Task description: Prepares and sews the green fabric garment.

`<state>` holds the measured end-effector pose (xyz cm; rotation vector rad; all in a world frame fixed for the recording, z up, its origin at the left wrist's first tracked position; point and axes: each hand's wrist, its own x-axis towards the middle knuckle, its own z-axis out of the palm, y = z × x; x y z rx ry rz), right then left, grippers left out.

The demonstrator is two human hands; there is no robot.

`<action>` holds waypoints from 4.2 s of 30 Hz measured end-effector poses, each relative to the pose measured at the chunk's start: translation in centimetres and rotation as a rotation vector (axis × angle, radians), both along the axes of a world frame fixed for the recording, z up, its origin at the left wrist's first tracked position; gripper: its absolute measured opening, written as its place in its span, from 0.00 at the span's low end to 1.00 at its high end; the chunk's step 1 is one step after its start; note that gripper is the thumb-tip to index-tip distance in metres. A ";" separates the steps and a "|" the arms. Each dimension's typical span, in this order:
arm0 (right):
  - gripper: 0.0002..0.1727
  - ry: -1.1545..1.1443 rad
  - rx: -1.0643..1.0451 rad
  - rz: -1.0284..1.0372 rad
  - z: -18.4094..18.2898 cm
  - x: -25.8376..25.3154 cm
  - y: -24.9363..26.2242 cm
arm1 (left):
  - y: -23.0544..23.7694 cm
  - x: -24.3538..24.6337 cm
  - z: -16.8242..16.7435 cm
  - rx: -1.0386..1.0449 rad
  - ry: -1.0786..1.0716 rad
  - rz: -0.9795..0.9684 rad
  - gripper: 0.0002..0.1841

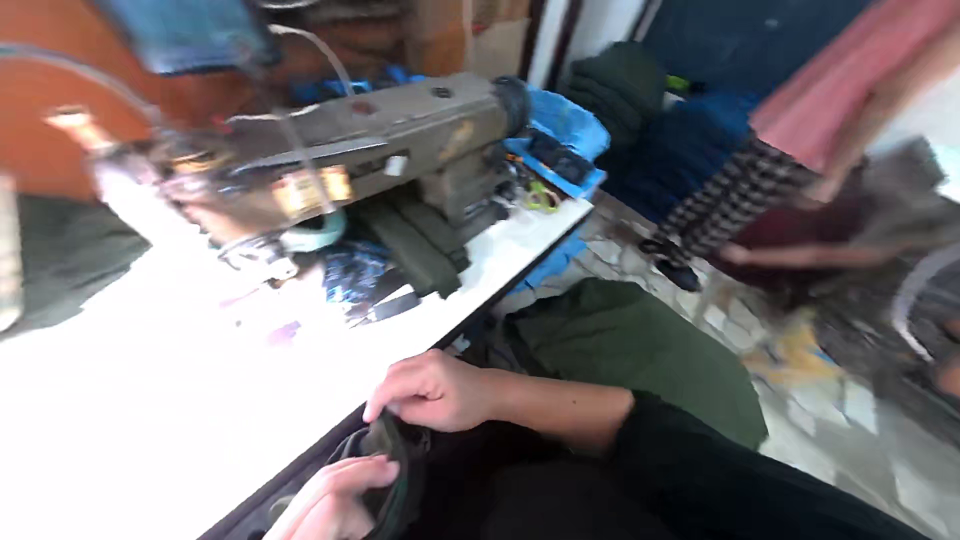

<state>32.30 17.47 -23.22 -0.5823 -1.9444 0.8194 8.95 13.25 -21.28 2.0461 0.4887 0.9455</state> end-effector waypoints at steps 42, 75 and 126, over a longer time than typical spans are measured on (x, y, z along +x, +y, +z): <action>0.29 0.079 0.529 -0.579 4.8 -8.7 14.0 | 8.9 1.1 0.4 -0.056 -0.418 0.579 0.07; 0.07 0.106 -0.528 0.197 1.5 2.7 1.9 | 3.9 -4.2 2.0 0.045 0.193 0.467 0.16; 0.20 -0.591 -0.320 -0.267 -2.2 -0.1 2.5 | 11.7 -5.5 -1.3 -0.294 0.639 0.726 0.18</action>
